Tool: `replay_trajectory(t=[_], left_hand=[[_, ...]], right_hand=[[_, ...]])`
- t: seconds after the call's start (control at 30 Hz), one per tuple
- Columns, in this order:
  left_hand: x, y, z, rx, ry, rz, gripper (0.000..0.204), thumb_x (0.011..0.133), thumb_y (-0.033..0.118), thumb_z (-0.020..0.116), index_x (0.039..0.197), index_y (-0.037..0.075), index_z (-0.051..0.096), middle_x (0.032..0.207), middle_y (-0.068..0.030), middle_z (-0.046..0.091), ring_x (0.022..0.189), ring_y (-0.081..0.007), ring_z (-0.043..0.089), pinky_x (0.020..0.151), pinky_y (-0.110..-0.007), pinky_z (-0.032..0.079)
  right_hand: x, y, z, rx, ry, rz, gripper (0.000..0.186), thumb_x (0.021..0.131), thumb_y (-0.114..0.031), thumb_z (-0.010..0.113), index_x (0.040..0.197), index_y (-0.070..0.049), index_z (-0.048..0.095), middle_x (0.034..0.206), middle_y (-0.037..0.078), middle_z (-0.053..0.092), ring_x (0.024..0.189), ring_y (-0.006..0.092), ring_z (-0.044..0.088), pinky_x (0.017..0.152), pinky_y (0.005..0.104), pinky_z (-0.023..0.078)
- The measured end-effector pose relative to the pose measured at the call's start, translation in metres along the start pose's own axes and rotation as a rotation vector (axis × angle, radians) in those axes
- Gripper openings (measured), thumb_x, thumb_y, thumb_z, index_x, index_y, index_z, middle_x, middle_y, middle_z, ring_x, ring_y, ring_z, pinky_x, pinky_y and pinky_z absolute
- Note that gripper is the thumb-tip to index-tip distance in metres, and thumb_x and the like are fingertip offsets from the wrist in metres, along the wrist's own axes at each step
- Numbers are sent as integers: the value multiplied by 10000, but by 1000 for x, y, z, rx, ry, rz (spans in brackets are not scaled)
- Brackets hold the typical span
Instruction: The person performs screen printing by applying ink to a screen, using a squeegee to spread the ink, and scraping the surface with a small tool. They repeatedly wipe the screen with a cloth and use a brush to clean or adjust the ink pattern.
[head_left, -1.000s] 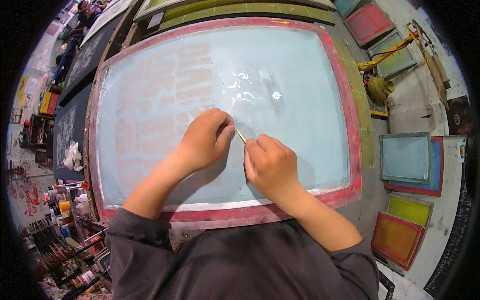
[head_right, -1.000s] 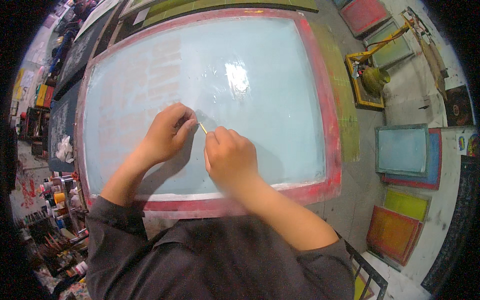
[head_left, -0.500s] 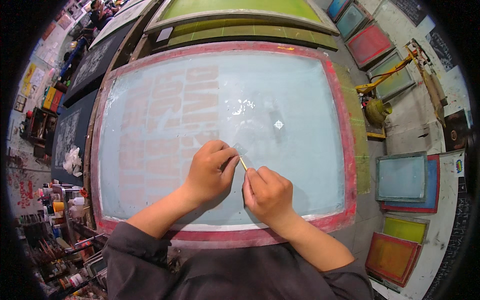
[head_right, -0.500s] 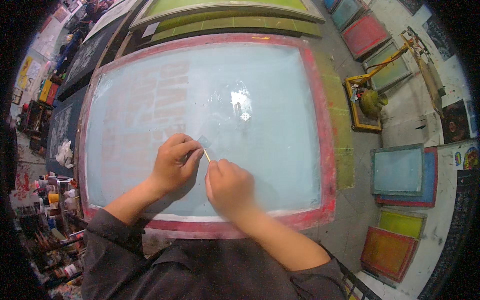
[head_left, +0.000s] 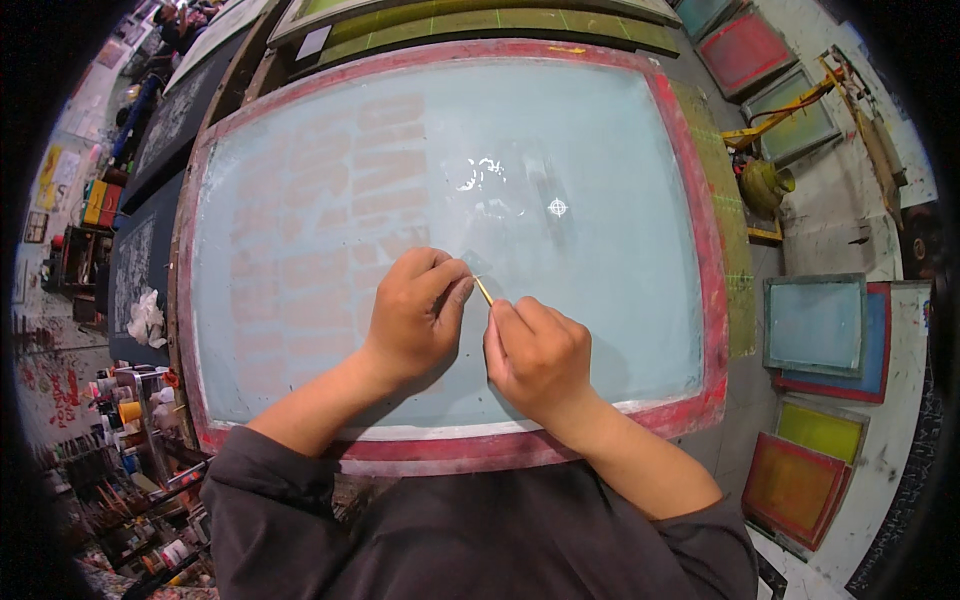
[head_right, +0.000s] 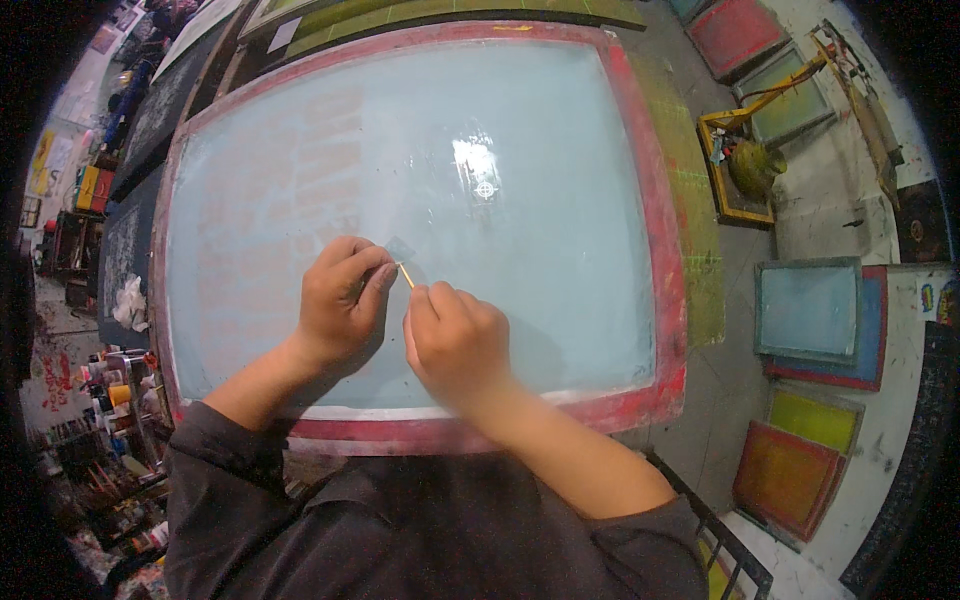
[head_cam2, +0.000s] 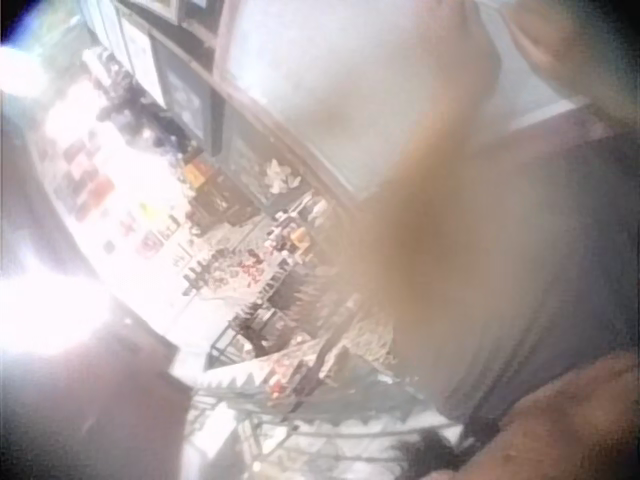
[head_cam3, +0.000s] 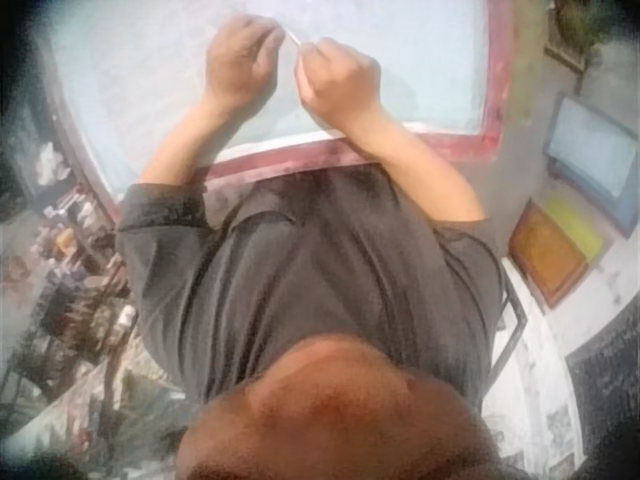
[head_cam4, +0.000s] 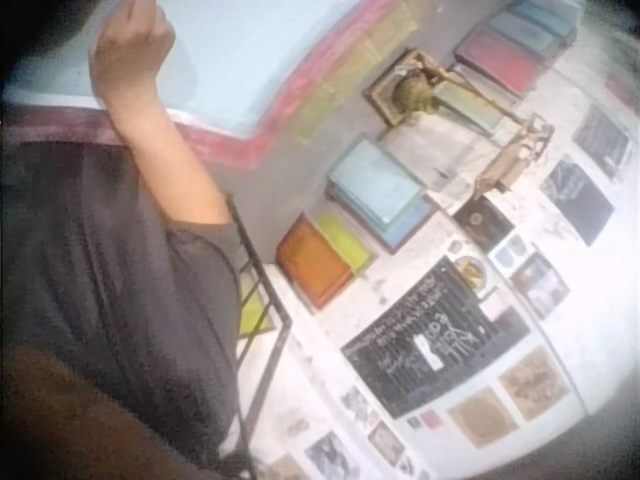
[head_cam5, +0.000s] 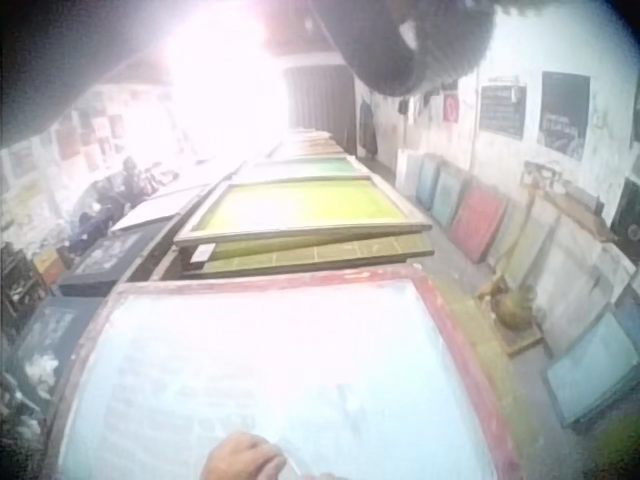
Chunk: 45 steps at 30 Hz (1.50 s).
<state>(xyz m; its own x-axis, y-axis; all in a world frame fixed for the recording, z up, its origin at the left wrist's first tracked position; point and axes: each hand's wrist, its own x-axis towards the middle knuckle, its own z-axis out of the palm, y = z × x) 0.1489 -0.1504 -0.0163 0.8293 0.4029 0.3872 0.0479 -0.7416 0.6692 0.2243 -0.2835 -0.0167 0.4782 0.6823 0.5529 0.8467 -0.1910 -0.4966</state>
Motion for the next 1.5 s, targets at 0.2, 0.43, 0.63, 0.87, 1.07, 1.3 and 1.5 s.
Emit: replay_trajectory(t=[0.2,0.43,0.63,0.87,1.07,1.3,1.5], left_hand=[[1,0,-1,-9,-16,13,81,764,-15,633,834,0,597,761,-119,548,692,-281,515,604,-357,415],[1,1,-3,-1,-18,17,74,765,-17,630,828,-1,593,746,-117,539,695,-278,511,608,-357,413],[0,-1,-1,-6,-6,27,74,763,-18,627,826,0,592,744,-115,535,692,-280,508,608,-357,412],[0,0,-2,0,-3,29,55,776,-15,610,825,1,591,757,-123,542,688,-280,518,603,-348,418],[0,1,-3,-2,-6,24,17,802,-5,576,811,-1,590,773,-134,545,674,-272,529,599,-327,426],[0,0,-2,-9,-5,25,60,773,-13,613,827,-2,592,761,-123,544,693,-278,520,607,-348,420],[0,1,-2,-18,-5,21,95,751,-32,622,838,-4,594,755,-123,545,706,-286,519,611,-360,419]], right_hand=[[0,0,1,9,-2,15,140,700,22,649,684,-39,523,569,61,394,440,207,464,391,324,343],[0,1,3,14,3,9,130,711,10,649,695,-38,529,575,62,401,451,208,475,398,330,355],[1,0,3,5,2,11,123,714,8,650,703,-33,534,581,63,411,457,208,482,401,329,359],[1,0,5,-3,18,17,123,711,8,650,703,-33,534,583,63,413,453,210,480,400,326,358],[2,0,5,-16,18,18,137,710,9,649,689,-37,522,579,63,407,449,207,478,397,325,354],[3,1,7,-29,20,16,147,710,7,649,676,-38,514,576,65,403,445,208,476,396,323,352],[4,1,7,-25,33,38,142,706,1,649,675,-42,517,567,63,404,445,210,476,392,326,348]])
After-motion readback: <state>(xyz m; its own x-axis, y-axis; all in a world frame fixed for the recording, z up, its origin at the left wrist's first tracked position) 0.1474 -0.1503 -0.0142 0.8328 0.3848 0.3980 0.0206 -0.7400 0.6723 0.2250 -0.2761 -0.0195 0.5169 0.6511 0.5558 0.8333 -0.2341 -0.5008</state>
